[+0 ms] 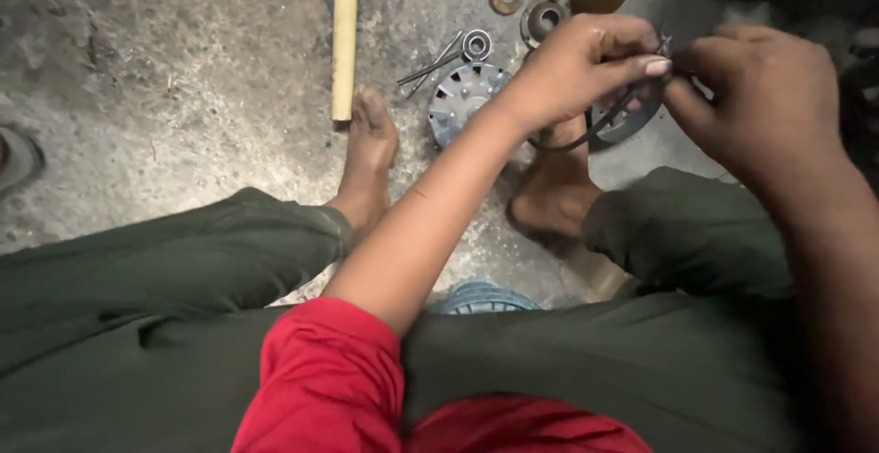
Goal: The person sits on the workshop floor assembling small motor components. They fit a bearing and washers onto a perforated metal clutch plate, press parts into place, and repeatedly tap the assembly with a hammer while holding it steady, working the parts by hand between strikes.
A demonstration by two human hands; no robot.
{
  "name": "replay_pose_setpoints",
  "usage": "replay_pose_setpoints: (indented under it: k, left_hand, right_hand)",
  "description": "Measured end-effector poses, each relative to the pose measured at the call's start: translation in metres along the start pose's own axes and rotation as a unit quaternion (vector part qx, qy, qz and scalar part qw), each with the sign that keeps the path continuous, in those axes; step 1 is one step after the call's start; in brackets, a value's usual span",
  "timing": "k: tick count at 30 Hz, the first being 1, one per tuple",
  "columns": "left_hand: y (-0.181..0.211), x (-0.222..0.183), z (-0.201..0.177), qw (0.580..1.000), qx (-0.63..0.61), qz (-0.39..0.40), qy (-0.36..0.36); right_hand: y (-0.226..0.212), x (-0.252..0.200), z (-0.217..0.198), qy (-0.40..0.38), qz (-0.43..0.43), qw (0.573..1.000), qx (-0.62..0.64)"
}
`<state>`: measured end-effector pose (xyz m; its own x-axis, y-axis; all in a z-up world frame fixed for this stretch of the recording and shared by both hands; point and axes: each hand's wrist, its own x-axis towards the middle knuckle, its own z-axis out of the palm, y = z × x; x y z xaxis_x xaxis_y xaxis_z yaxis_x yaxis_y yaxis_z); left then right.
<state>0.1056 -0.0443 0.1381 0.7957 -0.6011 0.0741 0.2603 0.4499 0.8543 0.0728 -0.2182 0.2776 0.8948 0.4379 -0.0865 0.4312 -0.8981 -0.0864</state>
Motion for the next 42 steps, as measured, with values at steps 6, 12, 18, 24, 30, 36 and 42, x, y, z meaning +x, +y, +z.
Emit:
replay_pose_setpoints:
  k: [6, 12, 18, 24, 30, 36, 42]
  left_hand:
    - [0.027, 0.0, 0.009, 0.988, 0.149, 0.017, 0.037]
    - [0.018, 0.008, 0.0, 0.898, 0.381, 0.206, 0.08]
    - [-0.001, 0.003, 0.016, 0.907, 0.342, 0.179, 0.166]
    - [-0.006, -0.004, 0.034, 0.9, 0.353, 0.138, 0.215]
    - [0.007, -0.012, 0.043, 0.919, 0.357, 0.09, 0.141]
    - [-0.005, -0.005, 0.022, 0.897, 0.373, 0.169, 0.168]
    - [0.012, -0.002, 0.022, 0.91, 0.383, 0.09, 0.132]
  right_hand:
    - [0.005, -0.002, 0.01, 0.071, 0.022, 0.961, 0.265]
    - [-0.017, 0.003, 0.018, 0.088, 0.206, 0.898, 0.378]
    - [-0.025, 0.011, 0.01, 0.129, 0.22, 0.923, 0.289]
    - [0.01, -0.008, 0.048, 0.104, 0.226, 0.929, 0.275]
    - [0.016, 0.004, 0.011, 0.056, 0.199, 0.921, 0.329]
    - [0.026, -0.005, 0.027, 0.02, 0.152, 0.926, 0.345]
    - [-0.005, 0.01, 0.0, 0.01, 0.258, 0.879, 0.402]
